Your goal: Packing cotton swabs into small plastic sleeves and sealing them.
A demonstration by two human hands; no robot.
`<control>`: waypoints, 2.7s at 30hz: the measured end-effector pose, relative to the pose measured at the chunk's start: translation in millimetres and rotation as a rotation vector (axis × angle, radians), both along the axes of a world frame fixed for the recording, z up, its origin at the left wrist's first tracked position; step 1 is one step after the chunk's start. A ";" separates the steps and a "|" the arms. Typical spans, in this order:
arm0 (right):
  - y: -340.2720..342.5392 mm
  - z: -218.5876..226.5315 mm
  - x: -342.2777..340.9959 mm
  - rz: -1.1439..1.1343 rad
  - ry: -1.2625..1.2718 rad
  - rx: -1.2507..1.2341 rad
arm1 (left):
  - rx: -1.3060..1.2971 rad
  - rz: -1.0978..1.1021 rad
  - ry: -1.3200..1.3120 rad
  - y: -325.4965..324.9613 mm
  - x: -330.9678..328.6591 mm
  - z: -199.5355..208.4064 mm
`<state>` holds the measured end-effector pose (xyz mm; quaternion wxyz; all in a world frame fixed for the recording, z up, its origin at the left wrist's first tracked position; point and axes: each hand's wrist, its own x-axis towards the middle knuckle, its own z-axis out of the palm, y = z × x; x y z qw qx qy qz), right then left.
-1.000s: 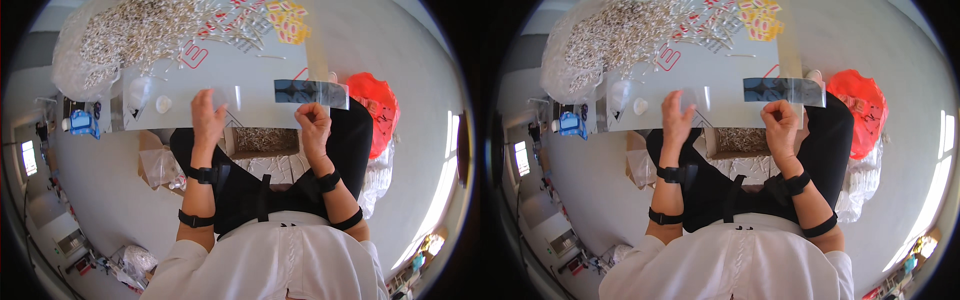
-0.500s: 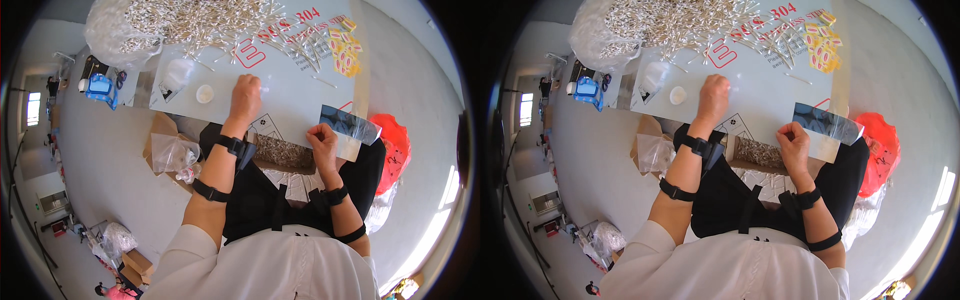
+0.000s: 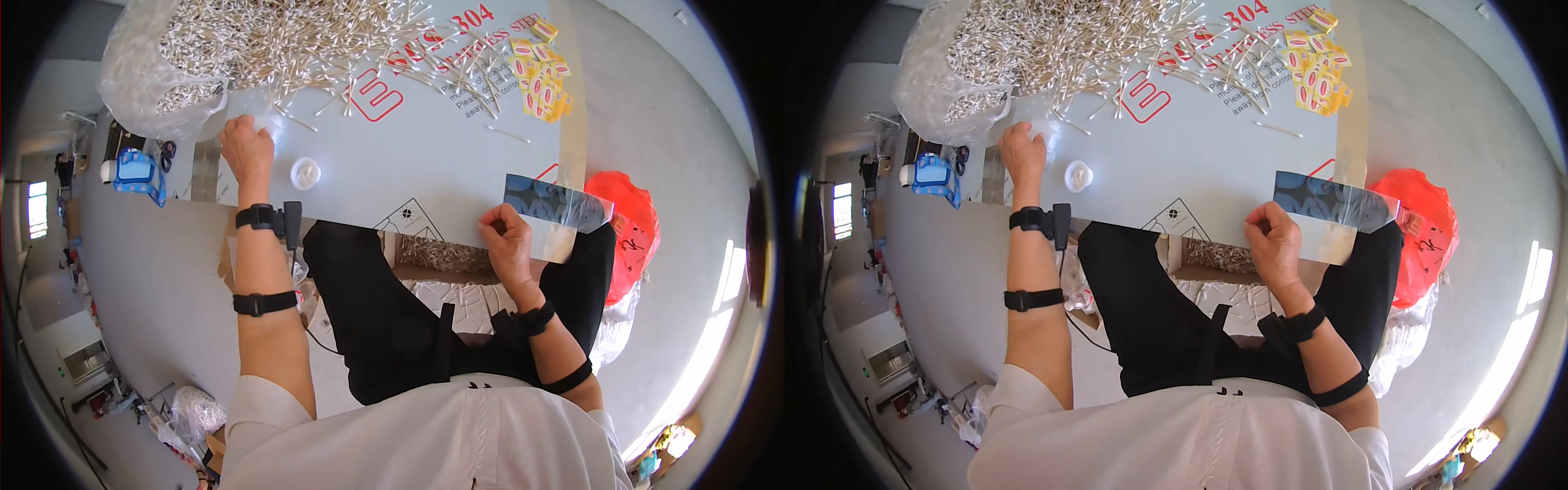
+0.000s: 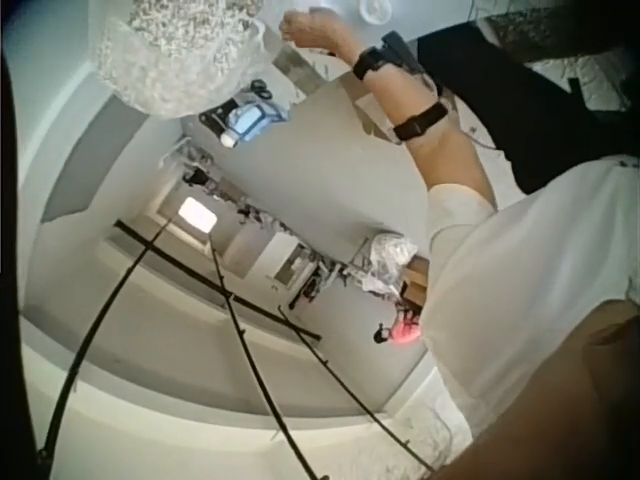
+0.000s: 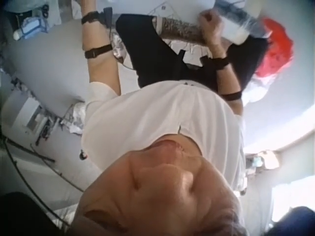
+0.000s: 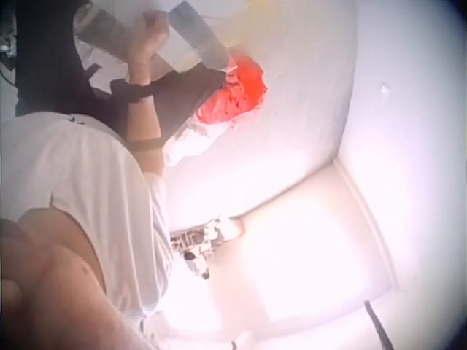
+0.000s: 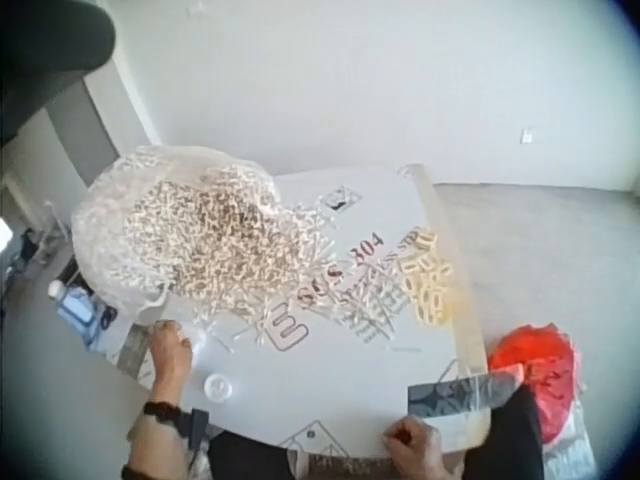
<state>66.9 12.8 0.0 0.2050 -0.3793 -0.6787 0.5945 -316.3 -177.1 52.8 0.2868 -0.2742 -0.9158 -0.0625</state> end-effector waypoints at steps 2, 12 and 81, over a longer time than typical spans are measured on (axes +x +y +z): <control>0.1 3.9 0.3 -0.007 -0.030 0.019 | 0.060 -0.054 -0.133 19.1 7.7 -0.5; 1.1 7.6 -0.7 0.027 -0.067 0.039 | 0.031 0.043 -0.617 118.9 61.3 -33.8; 95.1 5.7 -68.3 0.311 -0.089 0.853 | 0.091 -0.253 -0.798 146.7 129.6 -32.7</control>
